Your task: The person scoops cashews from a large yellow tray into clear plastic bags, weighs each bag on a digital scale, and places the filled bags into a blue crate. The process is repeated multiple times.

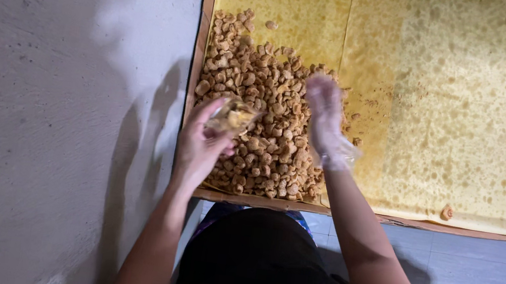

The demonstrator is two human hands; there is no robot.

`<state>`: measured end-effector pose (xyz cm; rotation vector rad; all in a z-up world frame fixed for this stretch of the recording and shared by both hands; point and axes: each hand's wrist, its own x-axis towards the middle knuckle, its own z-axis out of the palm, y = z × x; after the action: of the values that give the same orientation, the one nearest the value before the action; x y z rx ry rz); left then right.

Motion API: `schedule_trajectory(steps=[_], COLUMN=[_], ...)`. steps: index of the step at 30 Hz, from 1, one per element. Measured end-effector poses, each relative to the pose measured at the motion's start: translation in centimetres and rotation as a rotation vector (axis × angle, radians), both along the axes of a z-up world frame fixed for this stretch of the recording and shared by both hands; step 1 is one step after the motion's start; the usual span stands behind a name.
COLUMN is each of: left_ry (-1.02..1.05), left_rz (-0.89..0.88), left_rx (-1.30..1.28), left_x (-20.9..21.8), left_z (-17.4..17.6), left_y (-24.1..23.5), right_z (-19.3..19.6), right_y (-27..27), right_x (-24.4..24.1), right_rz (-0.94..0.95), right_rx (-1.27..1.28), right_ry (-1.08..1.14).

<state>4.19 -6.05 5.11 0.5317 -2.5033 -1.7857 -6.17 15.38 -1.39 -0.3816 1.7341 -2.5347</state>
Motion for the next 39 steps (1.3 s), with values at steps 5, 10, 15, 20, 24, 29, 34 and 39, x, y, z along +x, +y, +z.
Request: schedule_trajectory(steps=[5,10,15,20,24,29,34,39], left_ry=[0.165,0.040,-0.004,-0.009,-0.025,0.008,-0.103,-0.177], left_rz=[-0.009,0.015,0.009,0.000,-0.002,-0.079,-0.065,-0.114], left_rx=[-0.006,-0.046,-0.002,-0.006,-0.009,0.000,-0.024,-0.171], left_x=[3.6,4.1,4.4,5.0,4.5,4.0,2.5,0.6], left_z=[2.0,2.2,1.7,1.2,0.9,0.2,-0.4,-1.8], left_y=[-2.4,-2.4,-2.8,-3.0,-2.9,-2.7,-1.8,0.9], right_z=[-4.7,-10.8,-17.2,-17.7,-16.2,-15.8,-10.3,0.0], right_y=[-4.8,-7.6,-7.7,-7.9,-7.7,-7.3,-4.3,-0.7], right_x=[4.0,6.4,5.5,6.8,6.4,5.2,2.9,2.5], right_rz=[0.748,0.856,0.777,0.775,0.669,0.634,0.451,0.186], right_rx=[1.302,1.575,1.529,1.588,1.581,1.404,0.547,-0.394], right_ry=[-0.096,0.100,0.083,0.064,0.068,0.101,-0.465,-0.681])
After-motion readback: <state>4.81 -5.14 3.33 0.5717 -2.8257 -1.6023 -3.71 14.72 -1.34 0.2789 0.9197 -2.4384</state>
